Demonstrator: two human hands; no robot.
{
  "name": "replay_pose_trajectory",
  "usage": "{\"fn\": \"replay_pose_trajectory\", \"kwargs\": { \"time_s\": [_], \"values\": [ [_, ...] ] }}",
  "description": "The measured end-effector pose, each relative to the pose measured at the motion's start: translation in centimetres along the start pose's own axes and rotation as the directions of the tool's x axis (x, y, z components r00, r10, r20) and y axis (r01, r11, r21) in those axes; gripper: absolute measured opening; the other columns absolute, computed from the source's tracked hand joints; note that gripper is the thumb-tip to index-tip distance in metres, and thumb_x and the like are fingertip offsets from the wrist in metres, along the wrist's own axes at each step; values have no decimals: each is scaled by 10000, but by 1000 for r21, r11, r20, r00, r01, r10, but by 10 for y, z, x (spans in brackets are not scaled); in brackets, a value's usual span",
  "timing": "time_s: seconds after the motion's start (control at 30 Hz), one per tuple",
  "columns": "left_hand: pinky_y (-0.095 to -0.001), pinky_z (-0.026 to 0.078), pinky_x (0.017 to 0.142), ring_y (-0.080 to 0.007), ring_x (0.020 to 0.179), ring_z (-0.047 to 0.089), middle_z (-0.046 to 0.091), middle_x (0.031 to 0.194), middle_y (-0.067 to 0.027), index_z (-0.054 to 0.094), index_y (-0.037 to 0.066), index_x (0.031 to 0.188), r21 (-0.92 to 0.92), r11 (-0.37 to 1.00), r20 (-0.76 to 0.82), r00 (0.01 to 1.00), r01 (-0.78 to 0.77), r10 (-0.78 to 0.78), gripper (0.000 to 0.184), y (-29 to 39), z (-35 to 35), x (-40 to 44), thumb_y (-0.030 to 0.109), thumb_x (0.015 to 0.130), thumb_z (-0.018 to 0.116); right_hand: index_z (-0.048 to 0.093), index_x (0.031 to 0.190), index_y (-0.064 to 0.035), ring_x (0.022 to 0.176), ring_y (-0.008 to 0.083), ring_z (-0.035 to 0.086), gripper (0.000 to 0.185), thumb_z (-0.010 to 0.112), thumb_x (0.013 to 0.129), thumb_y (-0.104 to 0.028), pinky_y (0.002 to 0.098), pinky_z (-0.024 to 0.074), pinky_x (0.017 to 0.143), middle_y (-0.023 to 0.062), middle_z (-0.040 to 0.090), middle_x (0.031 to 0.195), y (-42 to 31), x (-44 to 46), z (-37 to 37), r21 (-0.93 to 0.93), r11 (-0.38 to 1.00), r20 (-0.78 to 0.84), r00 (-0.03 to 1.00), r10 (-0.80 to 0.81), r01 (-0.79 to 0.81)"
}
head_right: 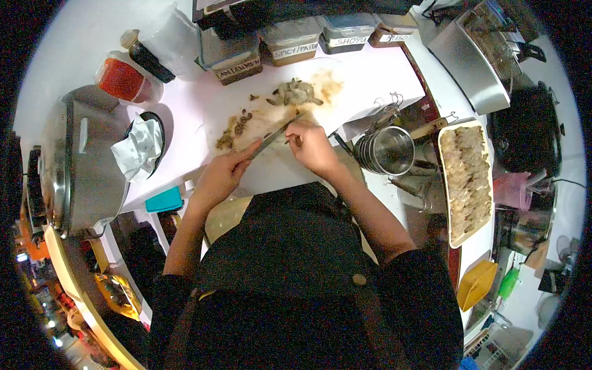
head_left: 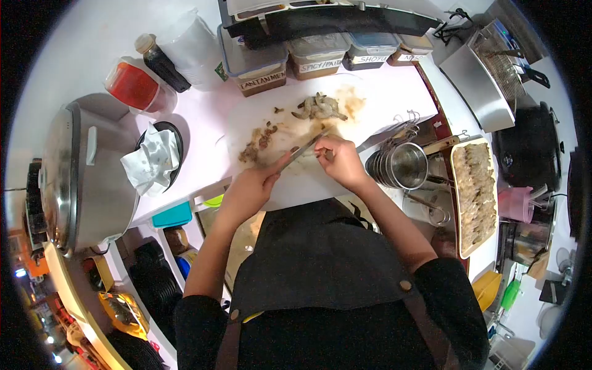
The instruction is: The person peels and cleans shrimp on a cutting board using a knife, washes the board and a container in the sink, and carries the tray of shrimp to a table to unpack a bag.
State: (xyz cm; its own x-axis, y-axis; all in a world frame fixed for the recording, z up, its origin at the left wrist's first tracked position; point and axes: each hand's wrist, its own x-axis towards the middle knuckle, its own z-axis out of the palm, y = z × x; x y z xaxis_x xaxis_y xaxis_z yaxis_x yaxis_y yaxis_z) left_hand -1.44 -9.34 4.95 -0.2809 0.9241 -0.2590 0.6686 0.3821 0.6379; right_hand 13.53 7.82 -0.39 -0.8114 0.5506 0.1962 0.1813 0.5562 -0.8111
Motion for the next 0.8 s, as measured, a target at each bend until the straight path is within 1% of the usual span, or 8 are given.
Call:
{"fn": "replay_pose_trajectory", "kwargs": {
  "time_s": [0.07,0.17,0.27,0.37,0.47,0.53,0.6,0.8],
  "values": [
    [-394,461,688,-350,689,575,579,744,-184,439,278,1343,6,1000,-2,1000,18,-18,481,5,-2,-5,133,889,507,594,826,-4,659,248,605,150,589,692,64,309,481,593,129,603,775,5,-2,1,31,999,-25,1000,-16,17],
    [-393,449,662,-376,697,576,566,741,-223,483,249,1304,-64,997,-42,998,48,-51,458,1,4,-10,122,866,511,605,841,-5,677,248,617,147,588,705,46,307,495,608,123,615,798,10,-2,3,60,998,-49,999,-3,6],
    [-384,471,669,-283,638,583,579,702,-171,455,261,1336,-71,994,3,997,81,-81,476,-4,0,-18,120,886,521,610,846,0,711,268,620,136,585,715,27,326,502,632,132,616,822,13,-1,2,81,996,-21,999,25,-23],
    [-381,475,679,-260,648,588,597,720,-150,454,233,1338,-127,984,37,992,125,-121,470,-2,-11,-23,112,889,520,612,844,3,774,307,606,142,581,706,19,366,497,689,146,608,850,14,-1,-1,34,999,15,1000,0,0],
    [-373,476,674,-270,644,579,610,736,-130,454,214,1338,-83,997,-91,996,6,-13,465,10,-8,-14,105,891,516,611,837,0,835,339,582,153,581,689,19,399,480,749,157,596,871,15,-3,0,-33,998,45,998,-48,50],
    [-386,464,667,-338,669,581,588,761,-212,494,205,1299,-29,999,-108,994,-24,21,448,9,1,-2,95,866,527,609,829,-4,859,350,569,153,580,680,16,410,469,777,159,590,877,14,-1,1,-22,999,58,998,-34,35],
    [-394,457,661,-375,682,579,578,770,-251,513,198,1280,-2,999,-108,993,-39,39,440,10,4,4,92,854,533,608,822,-9,857,351,570,153,582,675,23,409,472,770,161,592,875,16,0,2,-23,997,56,996,-69,71],
    [-398,455,655,-376,682,575,578,757,-236,522,174,1269,12,998,-97,993,-62,62,426,3,-3,-7,91,851,532,609,817,-17,854,346,572,183,587,646,46,406,476,774,158,588,861,22,1,2,3,992,9,992,-127,127]
  ]
}}
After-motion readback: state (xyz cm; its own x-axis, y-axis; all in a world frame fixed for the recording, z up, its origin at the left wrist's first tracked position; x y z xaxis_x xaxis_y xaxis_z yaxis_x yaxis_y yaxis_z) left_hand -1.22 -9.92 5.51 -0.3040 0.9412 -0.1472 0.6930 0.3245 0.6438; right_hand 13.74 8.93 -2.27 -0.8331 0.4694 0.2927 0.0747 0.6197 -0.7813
